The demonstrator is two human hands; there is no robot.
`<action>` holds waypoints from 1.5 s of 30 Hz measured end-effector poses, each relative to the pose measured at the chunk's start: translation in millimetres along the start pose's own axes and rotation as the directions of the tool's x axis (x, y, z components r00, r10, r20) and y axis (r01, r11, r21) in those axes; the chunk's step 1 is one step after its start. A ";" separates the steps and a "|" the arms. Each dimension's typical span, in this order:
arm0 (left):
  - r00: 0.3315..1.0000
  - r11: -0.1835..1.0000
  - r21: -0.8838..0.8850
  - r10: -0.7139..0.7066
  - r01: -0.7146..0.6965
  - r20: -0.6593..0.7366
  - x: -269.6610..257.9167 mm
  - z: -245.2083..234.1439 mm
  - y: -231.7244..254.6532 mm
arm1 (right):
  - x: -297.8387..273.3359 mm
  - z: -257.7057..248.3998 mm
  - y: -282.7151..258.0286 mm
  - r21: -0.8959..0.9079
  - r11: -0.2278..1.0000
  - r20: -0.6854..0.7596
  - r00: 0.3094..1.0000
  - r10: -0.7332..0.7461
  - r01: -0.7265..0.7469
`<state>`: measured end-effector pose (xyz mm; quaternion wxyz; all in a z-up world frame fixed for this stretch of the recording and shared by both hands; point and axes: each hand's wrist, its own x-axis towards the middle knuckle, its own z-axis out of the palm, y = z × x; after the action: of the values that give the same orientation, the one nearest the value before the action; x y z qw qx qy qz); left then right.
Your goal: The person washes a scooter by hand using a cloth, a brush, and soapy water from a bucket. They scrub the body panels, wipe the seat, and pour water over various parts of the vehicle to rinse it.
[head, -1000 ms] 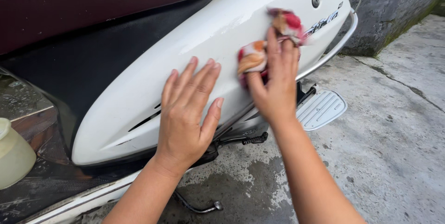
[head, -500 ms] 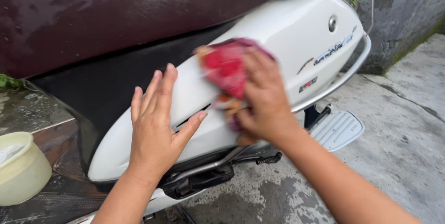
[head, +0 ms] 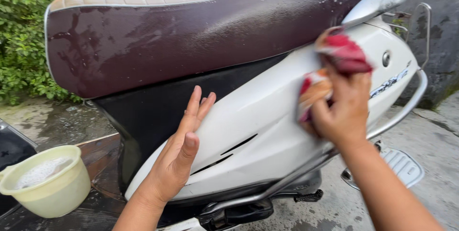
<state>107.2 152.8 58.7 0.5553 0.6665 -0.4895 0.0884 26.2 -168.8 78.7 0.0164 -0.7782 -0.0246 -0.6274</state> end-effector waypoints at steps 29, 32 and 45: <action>0.904 0.886 0.465 0.202 -0.004 -0.377 -5.3 -22.5 -0.5 | -89.3 22.6 -128.1 0.362 0.745 0.543 0.523 -0.657 0.561; 0.908 0.890 0.456 0.194 -0.003 -0.372 -5.5 -22.6 -0.6 | -76.0 -1.8 -82.3 0.181 0.842 0.643 0.587 -0.493 0.509; 0.884 0.904 0.425 0.167 0.039 -0.437 -3.8 -20.8 0.5 | -43.2 1.2 -82.0 -0.089 0.967 0.219 0.952 -0.214 0.238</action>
<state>113.8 172.2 64.2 0.4950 0.7130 -0.3342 0.3673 13.4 -87.6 35.8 -0.1029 -0.8311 -0.0791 -0.5408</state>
